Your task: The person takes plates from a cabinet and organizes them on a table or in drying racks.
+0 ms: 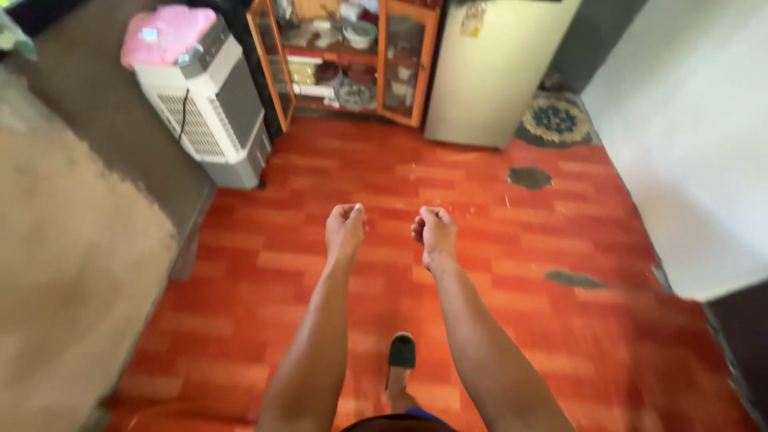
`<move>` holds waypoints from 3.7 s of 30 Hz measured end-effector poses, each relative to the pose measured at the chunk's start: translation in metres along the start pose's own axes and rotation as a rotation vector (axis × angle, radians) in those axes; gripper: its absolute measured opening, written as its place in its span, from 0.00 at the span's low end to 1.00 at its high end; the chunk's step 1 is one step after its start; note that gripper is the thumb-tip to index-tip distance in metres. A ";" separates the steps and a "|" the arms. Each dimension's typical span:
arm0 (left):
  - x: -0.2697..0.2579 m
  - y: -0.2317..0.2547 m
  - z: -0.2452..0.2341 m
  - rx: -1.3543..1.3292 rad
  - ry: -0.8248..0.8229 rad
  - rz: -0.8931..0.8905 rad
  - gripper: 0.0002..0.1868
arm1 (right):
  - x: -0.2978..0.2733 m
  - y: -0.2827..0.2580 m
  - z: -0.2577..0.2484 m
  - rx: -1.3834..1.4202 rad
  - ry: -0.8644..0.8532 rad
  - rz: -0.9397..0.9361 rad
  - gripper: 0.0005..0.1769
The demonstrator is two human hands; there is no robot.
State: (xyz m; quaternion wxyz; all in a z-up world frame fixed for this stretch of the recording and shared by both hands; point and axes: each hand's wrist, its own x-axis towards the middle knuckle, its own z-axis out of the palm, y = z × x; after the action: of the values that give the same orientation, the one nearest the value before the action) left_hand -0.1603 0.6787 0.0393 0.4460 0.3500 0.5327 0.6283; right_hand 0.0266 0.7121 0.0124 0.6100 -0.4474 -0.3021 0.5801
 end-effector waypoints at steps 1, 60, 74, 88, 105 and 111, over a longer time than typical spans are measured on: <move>0.024 0.003 0.006 -0.002 0.002 0.012 0.12 | 0.028 0.002 0.008 0.003 -0.009 -0.008 0.08; 1.244 -0.184 0.083 0.581 0.110 -0.229 0.17 | 1.161 0.170 0.447 -0.254 0.187 0.180 0.07; 1.416 -0.487 0.061 0.495 0.067 -0.196 0.15 | 1.333 0.419 0.379 -0.446 0.168 0.146 0.07; 1.530 -0.741 0.040 0.747 0.030 0.037 0.18 | 1.481 0.627 0.280 -0.828 0.121 -0.043 0.09; 1.599 -0.818 0.066 0.320 -0.017 -0.339 0.13 | 1.540 0.695 0.256 -0.750 0.085 0.216 0.28; 1.579 -0.755 0.085 0.392 0.005 -0.453 0.18 | 1.535 0.692 0.263 -0.721 0.040 0.347 0.41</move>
State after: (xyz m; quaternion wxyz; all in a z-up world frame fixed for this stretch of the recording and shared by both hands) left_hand -0.5045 2.2092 -0.7421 0.4974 0.3002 0.7095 0.3988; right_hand -0.2877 2.2140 -0.7285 0.3127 -0.6883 -0.3943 0.5225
